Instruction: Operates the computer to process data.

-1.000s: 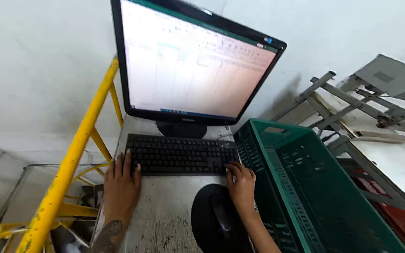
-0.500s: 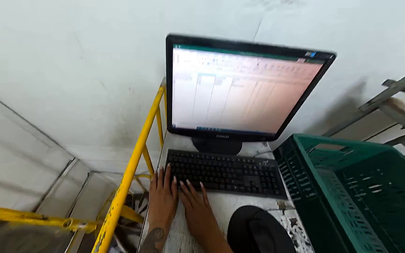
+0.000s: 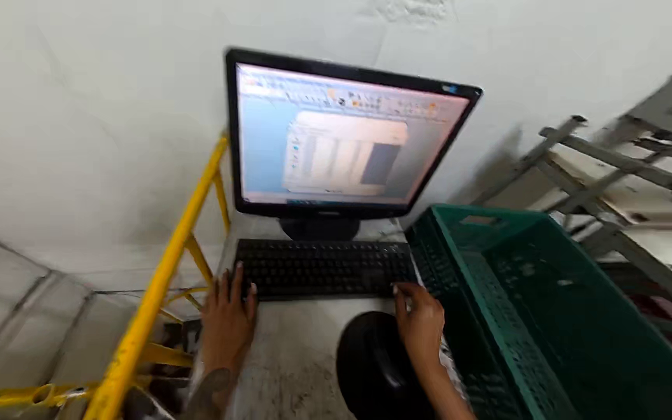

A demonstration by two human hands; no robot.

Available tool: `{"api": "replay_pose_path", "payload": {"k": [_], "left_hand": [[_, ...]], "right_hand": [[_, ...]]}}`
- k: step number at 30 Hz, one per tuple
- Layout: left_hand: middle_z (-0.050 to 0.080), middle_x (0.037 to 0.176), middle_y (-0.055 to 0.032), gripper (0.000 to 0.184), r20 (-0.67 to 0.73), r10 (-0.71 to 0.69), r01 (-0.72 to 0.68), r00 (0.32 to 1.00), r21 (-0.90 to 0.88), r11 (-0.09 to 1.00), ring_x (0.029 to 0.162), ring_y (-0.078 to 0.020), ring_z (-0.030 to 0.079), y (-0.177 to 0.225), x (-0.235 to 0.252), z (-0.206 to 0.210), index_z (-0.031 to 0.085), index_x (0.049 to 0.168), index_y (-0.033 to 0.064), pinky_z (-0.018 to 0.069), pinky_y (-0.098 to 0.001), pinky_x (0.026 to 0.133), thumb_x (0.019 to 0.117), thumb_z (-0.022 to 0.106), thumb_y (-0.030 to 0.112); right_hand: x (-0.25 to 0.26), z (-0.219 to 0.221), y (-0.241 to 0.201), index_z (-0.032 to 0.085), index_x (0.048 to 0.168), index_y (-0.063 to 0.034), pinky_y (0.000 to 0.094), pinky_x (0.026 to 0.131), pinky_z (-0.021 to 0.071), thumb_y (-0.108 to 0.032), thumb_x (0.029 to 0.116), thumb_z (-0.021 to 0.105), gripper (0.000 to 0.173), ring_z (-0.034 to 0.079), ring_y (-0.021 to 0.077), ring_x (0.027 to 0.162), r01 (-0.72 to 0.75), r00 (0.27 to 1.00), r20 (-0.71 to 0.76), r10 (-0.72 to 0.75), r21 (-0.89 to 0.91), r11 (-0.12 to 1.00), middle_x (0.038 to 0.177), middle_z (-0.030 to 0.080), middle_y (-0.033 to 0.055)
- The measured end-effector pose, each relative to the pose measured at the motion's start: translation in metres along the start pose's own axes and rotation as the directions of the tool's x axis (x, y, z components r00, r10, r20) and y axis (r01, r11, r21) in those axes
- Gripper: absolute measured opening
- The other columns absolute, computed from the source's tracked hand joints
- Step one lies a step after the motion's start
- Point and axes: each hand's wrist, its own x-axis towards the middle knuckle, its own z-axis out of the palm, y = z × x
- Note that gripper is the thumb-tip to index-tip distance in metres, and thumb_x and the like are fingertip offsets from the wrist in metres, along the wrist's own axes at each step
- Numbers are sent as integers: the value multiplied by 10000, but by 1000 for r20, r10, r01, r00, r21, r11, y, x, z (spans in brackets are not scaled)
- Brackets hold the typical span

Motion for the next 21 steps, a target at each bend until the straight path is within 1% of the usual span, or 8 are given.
{"api": "replay_pose_path", "payload": {"k": [1,3,6,9,12,15,18,21], "left_hand": [[500,1526,-205,630,21,2,-2,1000,-9,1000,1404,-465,460,0,0,0,462,1551,142,372,-633,1125,1068,284,506],[466,1548,-219,639,45,8,-7,999,-33,999,1427,-476,423,1,0,0,432,1565,123,339,-648,1143,1071,286,502],[449,1555,-233,645,60,-8,10,998,-44,999,1440,-484,397,2,1,-3,413,1573,118,317,-654,1154,1067,290,499],[446,1561,-224,658,58,-19,22,998,-41,999,1445,-480,392,1,0,-2,406,1581,140,309,-646,1159,1061,275,521],[453,1558,-218,670,50,-15,16,999,-30,999,1446,-469,398,0,-1,1,405,1582,144,310,-629,1167,1058,265,538],[455,1559,-212,670,49,-13,14,999,-25,1000,1447,-464,399,0,1,0,401,1585,149,313,-628,1166,1057,275,542],[449,1569,-196,669,62,-29,31,998,-29,999,1456,-455,391,1,0,-1,399,1586,149,309,-620,1173,1057,284,542],[439,1571,-209,673,70,-25,27,997,-30,999,1454,-459,391,2,1,-3,383,1592,137,306,-632,1168,1059,280,534]], "right_hand": [[3,-7,21,777,1029,-35,651,912,506,-99,960,651,157,722,370,973,-24,999,-28,22,-40,999,1042,749,168],[5,-11,44,795,1008,-66,662,916,491,-110,935,698,130,696,391,1027,-13,1000,-8,12,-72,997,1143,718,188],[11,1,47,807,1002,-131,655,961,452,-157,926,717,121,653,388,1097,94,995,30,-91,-96,991,1253,661,198],[28,16,41,805,1027,-148,638,964,447,-158,939,704,134,639,379,1105,147,989,17,-146,-148,978,1267,650,189],[38,26,38,799,1013,-150,627,922,444,-166,938,708,119,631,378,1067,150,989,18,-150,-215,965,1208,657,175],[25,16,37,799,1021,-181,649,918,430,-214,933,706,132,628,377,1086,121,990,-34,-134,-243,963,1199,657,169],[10,17,47,807,995,-161,624,879,435,-195,912,718,126,639,366,1005,144,987,-43,-158,-229,963,1092,663,170],[19,12,48,800,987,-136,636,860,430,-177,916,707,124,627,393,995,69,993,-76,-92,-255,964,1092,652,190]]}}
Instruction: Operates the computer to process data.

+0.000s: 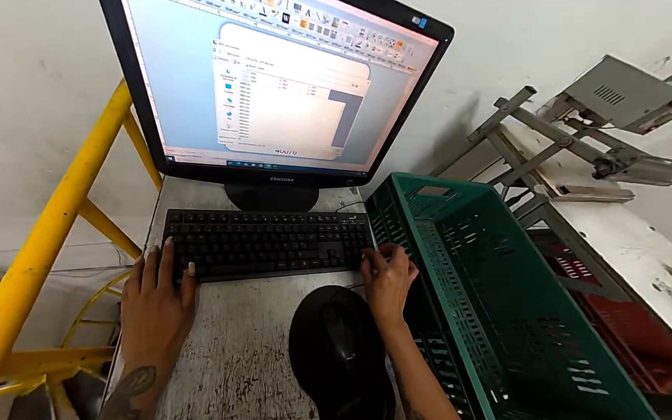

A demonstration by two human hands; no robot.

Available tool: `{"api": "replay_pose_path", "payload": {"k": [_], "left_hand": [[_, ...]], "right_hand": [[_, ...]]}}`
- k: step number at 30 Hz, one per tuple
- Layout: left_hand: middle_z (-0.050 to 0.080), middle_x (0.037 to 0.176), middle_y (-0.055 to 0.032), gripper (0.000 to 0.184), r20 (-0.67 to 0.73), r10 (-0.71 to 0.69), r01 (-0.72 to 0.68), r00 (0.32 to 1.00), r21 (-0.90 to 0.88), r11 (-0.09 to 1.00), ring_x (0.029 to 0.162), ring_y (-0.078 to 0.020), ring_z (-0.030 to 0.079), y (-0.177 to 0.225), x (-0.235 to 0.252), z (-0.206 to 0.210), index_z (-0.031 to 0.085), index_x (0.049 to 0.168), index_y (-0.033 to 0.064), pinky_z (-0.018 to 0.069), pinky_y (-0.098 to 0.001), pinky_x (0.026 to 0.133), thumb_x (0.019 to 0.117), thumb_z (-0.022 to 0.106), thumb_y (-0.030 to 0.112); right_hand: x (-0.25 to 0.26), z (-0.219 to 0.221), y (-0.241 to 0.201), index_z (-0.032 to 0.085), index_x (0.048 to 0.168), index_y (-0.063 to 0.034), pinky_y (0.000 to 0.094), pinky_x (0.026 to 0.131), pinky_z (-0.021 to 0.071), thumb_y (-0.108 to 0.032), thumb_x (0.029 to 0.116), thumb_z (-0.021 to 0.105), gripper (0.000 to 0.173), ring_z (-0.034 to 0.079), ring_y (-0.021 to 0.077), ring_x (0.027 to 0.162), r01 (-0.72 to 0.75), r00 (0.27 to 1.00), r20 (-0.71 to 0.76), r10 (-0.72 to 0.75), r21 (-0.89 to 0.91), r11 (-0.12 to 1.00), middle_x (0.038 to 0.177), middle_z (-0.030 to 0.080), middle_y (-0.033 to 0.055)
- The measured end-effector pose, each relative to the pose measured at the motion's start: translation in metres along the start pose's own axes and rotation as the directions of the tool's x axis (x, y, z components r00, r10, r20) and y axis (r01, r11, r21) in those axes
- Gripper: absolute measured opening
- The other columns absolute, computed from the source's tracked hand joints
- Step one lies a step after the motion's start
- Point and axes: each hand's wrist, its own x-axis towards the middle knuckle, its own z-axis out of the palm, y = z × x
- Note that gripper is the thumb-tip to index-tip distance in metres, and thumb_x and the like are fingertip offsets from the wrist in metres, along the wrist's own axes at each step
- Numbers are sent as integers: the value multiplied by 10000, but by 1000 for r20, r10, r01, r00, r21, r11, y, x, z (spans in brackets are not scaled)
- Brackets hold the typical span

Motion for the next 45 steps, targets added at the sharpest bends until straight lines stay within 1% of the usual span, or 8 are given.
{"api": "replay_pose_path", "payload": {"k": [8,15,21,25,29,32,35,45], "left_hand": [[444,1567,-211,670,-15,7,-7,1000,8,1000,1456,-458,388,-2,-1,2,379,1594,143,308,-630,1169,1062,276,536],[439,1573,-202,681,-6,-8,8,1000,20,1000,1461,-451,383,-1,-1,0,379,1595,150,311,-619,1173,1057,269,552],[442,1571,-205,680,-8,-12,12,1000,7,1000,1449,-458,397,0,0,1,384,1593,142,319,-630,1164,1058,278,548],[472,1553,-199,676,-46,-4,6,999,33,999,1432,-451,433,1,1,1,424,1574,130,347,-628,1152,1055,287,541],[495,1536,-195,666,-69,5,0,998,61,998,1419,-434,457,0,1,4,463,1552,127,362,-608,1150,1055,299,540],[494,1541,-183,674,-68,5,-1,998,70,998,1422,-418,460,-1,1,3,461,1554,133,358,-601,1156,1054,290,552],[493,1542,-180,669,-71,8,-3,997,69,998,1423,-413,460,-1,-1,5,454,1558,134,352,-586,1165,1060,281,546],[441,1578,-190,676,-49,-19,23,999,82,996,1458,-402,415,4,-5,0,393,1584,106,284,-618,1186,1066,280,526]], "right_hand": [[19,6,-22,797,985,-136,640,911,406,-176,906,738,107,608,387,1029,97,995,25,-98,27,995,1100,642,180],[24,7,-21,795,1001,-122,674,867,421,-163,916,740,109,601,431,1054,-24,996,88,25,-9,1000,1115,638,199],[33,11,-76,801,998,-165,604,928,401,-195,915,711,126,605,340,1016,215,976,-11,-216,121,969,1050,642,134],[26,13,-94,806,957,-166,678,924,417,-177,896,739,92,629,375,1052,113,992,45,-117,91,989,1069,672,149],[-23,-37,-75,774,1125,-145,624,880,466,-276,964,614,262,672,352,990,74,997,-40,-68,173,982,1058,697,152],[-86,-59,-56,738,1220,-107,628,973,478,-440,962,640,433,656,403,1104,74,986,126,-109,256,964,1217,678,204],[-124,-59,-48,563,1467,-94,655,1115,389,-414,955,661,611,501,493,1347,-11,936,333,-112,346,938,1504,465,301],[-145,-43,-50,636,1400,-137,495,1043,520,-253,972,572,448,551,454,1324,14,980,185,-73,301,953,1507,469,298]]}}
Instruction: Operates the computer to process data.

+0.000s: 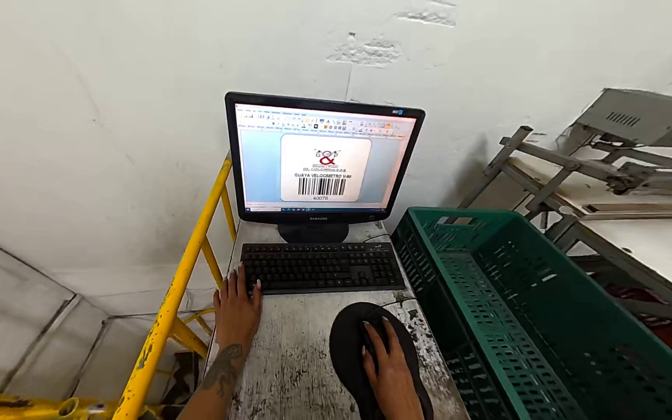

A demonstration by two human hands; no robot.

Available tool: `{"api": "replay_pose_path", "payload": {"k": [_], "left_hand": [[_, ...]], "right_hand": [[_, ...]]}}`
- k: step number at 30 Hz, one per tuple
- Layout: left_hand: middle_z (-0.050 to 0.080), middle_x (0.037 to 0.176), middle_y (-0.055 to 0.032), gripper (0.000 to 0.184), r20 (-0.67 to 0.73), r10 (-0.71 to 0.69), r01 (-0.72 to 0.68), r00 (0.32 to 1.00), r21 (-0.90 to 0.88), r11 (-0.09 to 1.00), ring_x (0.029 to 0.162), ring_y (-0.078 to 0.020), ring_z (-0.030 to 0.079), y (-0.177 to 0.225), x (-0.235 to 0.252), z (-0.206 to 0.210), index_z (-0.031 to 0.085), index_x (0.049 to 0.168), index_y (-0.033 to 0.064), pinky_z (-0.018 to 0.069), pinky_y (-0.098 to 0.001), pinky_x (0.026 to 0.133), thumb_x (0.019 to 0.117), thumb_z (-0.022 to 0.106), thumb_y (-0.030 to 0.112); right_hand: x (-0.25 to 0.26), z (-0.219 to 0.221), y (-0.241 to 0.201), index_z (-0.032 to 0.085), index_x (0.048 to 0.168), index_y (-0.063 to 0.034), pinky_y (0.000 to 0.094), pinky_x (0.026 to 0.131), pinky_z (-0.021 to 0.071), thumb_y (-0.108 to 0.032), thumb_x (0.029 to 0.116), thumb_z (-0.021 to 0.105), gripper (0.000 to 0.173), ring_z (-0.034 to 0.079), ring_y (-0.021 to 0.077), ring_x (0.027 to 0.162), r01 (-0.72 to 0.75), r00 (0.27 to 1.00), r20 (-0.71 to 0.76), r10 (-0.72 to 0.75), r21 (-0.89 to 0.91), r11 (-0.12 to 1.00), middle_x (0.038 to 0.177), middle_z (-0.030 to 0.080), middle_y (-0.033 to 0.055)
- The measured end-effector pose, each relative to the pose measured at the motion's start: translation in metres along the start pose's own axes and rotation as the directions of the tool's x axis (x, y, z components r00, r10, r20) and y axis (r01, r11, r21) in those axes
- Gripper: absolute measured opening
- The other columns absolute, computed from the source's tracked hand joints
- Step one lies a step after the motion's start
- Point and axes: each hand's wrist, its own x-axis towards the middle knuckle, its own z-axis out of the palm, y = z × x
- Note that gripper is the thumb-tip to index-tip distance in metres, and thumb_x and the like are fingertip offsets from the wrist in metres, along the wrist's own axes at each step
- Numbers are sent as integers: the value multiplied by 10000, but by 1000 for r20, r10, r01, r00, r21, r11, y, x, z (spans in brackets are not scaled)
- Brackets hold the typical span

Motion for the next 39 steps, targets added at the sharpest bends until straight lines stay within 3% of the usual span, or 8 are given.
{"api": "replay_pose_path", "payload": {"k": [6,12,19,23,32,37,39], "left_hand": [[327,1646,-185,742,-1,9,-9,1000,15,1000,1498,-403,347,4,-24,-1,345,1602,85,254,-608,1204,1036,302,563],[344,1639,-183,723,-2,-12,12,1000,41,999,1507,-383,340,9,-44,-9,356,1592,60,227,-589,1223,1027,356,510],[372,1615,-211,717,-20,-12,12,1000,42,999,1485,-409,370,13,-42,-9,361,1584,38,231,-639,1197,1014,382,473],[365,1615,-225,713,-13,-9,9,1000,43,999,1489,-423,356,14,-43,-9,359,1578,14,213,-657,1195,1015,396,450],[355,1607,-262,686,7,-6,6,1000,63,998,1473,-468,359,15,-45,-8,364,1568,-15,202,-693,1182,1024,397,401],[351,1609,-263,684,9,-11,10,1000,75,997,1476,-470,354,14,-45,-8,367,1563,-25,202,-686,1183,1026,387,398],[347,1611,-265,688,14,-10,9,1000,80,997,1479,-473,346,13,-45,-8,362,1562,-33,201,-686,1185,1031,373,404]], "right_hand": [[1,2,3,636,1401,-149,483,1081,493,-304,1002,564,435,526,436,1359,-21,1000,7,21,2,1000,1517,472,276],[3,3,3,642,1392,-141,470,1085,492,-463,975,618,527,521,422,1369,-16,1000,0,16,48,999,1512,483,269],[3,2,5,627,1413,-169,456,1036,529,-535,913,675,622,541,412,1351,-29,1000,7,29,73,997,1547,443,263],[3,4,5,623,1418,-162,458,1042,525,-461,947,643,558,543,416,1349,-37,999,11,36,54,998,1553,437,262],[3,3,3,637,1398,-149,476,1044,523,-431,954,639,526,547,418,1341,-47,999,14,46,44,998,1529,465,261],[3,3,2,642,1394,-150,460,1035,529,-444,950,635,533,559,409,1332,-44,999,14,44,29,999,1525,472,259],[3,5,3,644,1393,-155,488,1083,489,-475,952,621,545,536,420,1352,-33,999,4,33,16,999,1521,475,263]]}}
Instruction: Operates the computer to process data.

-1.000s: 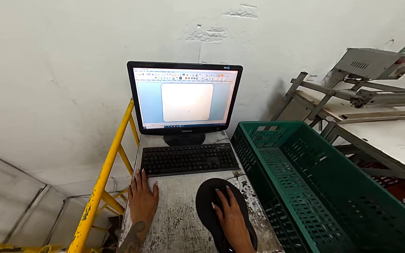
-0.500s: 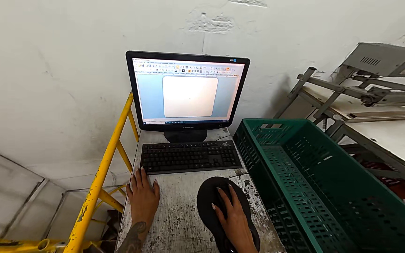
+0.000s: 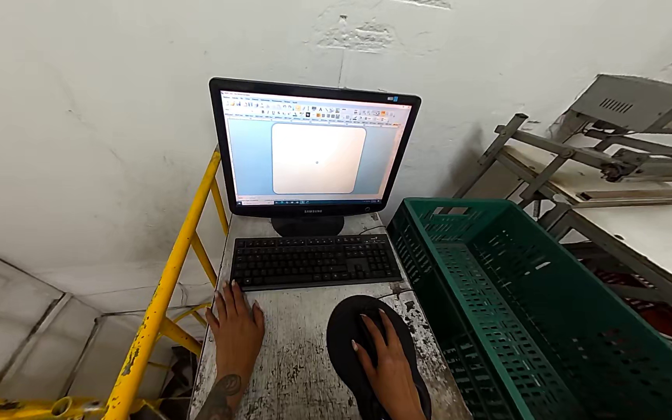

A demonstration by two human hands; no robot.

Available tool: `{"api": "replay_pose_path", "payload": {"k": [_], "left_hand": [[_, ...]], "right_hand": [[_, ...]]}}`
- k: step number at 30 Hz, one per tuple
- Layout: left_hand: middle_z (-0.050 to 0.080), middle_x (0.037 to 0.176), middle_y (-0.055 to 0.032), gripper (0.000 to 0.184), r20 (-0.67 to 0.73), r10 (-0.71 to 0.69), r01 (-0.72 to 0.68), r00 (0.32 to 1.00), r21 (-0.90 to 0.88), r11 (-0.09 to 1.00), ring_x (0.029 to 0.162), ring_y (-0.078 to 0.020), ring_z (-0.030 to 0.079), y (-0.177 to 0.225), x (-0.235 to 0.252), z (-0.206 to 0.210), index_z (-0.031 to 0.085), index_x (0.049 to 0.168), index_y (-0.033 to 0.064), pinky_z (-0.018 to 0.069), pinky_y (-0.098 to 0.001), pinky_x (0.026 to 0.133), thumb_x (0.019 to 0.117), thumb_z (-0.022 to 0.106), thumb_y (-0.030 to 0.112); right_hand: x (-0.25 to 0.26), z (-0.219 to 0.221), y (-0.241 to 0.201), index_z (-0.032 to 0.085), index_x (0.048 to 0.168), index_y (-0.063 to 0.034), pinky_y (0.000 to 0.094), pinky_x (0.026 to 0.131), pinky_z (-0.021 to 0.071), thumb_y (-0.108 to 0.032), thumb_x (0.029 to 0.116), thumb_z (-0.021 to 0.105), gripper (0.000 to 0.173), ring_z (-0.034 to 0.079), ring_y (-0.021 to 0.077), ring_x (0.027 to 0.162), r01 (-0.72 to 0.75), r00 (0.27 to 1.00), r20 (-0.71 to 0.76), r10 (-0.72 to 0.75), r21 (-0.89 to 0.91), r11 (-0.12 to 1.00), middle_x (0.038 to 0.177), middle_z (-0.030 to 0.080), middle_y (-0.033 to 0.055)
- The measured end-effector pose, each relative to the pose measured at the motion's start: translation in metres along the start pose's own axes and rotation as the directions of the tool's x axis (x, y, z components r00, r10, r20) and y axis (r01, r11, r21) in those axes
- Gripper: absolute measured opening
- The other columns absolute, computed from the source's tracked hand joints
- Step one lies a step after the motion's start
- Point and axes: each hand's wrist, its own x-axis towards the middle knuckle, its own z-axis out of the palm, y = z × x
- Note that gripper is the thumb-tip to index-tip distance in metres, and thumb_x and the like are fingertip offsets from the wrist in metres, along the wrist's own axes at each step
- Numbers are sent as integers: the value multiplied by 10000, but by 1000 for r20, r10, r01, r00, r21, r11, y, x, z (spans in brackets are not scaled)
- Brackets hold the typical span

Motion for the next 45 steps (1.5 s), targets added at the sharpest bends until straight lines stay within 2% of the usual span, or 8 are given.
{"api": "replay_pose_path", "payload": {"k": [3,7,14,18,21,35,42,45], "left_hand": [[364,1601,-267,690,-21,16,-16,1000,-11,1000,1471,-479,357,1,-1,0,369,1557,-38,208,-699,1175,1027,364,404],[381,1589,-271,679,-32,10,-11,999,-9,1000,1460,-479,377,2,0,-1,376,1551,-45,214,-706,1167,1024,388,384],[361,1598,-277,646,2,22,-22,1000,2,1000,1467,-487,360,1,-1,0,404,1547,-19,208,-726,1160,1039,370,378],[366,1590,-289,638,3,29,-29,1000,-12,1000,1464,-499,357,5,1,-3,412,1542,-21,211,-734,1150,1024,401,353],[344,1598,-297,639,44,13,-12,999,-27,1000,1473,-503,335,3,-1,-7,399,1547,-22,189,-737,1158,1009,453,319],[349,1594,-298,666,61,17,-15,998,-27,1000,1475,-491,340,3,3,-5,380,1559,-16,204,-724,1161,993,438,330],[356,1591,-296,673,57,16,-15,998,-22,1000,1473,-490,345,1,3,-4,380,1558,-16,212,-716,1162,995,419,351],[352,1602,-275,703,55,7,-3,998,-65,998,1485,-470,335,3,1,-5,310,1586,-19,202,-722,1164,999,422,352]], "right_hand": [[1,1,5,636,1403,-149,654,1169,314,-633,909,600,692,446,493,1403,-2,998,-60,2,6,1000,1507,477,289],[12,-11,-5,622,1416,-176,748,1130,246,-703,926,522,726,451,461,1410,39,990,-131,-51,-92,995,1499,496,266],[64,-7,-59,749,1201,-183,634,1111,389,-362,970,627,316,622,311,1246,195,980,-33,-194,29,980,1314,668,104],[120,-14,-34,761,1123,-79,576,961,528,-210,968,673,222,685,334,1094,-2,997,-73,9,93,996,1153,723,132],[139,-3,-26,762,1094,-47,563,956,531,-113,976,651,175,689,338,1069,48,998,-54,-44,62,997,1123,727,143],[187,51,-48,798,970,-148,588,946,446,-178,921,700,114,642,347,1049,278,950,-103,-293,-143,950,1129,678,150],[189,56,-69,801,984,-169,661,1009,368,-169,917,714,110,602,360,1139,200,979,-3,-206,-218,955,1167,656,135],[182,36,-62,791,996,-181,644,960,391,-203,931,685,126,612,342,1122,108,983,-127,-133,-186,977,1222,652,125]]}}
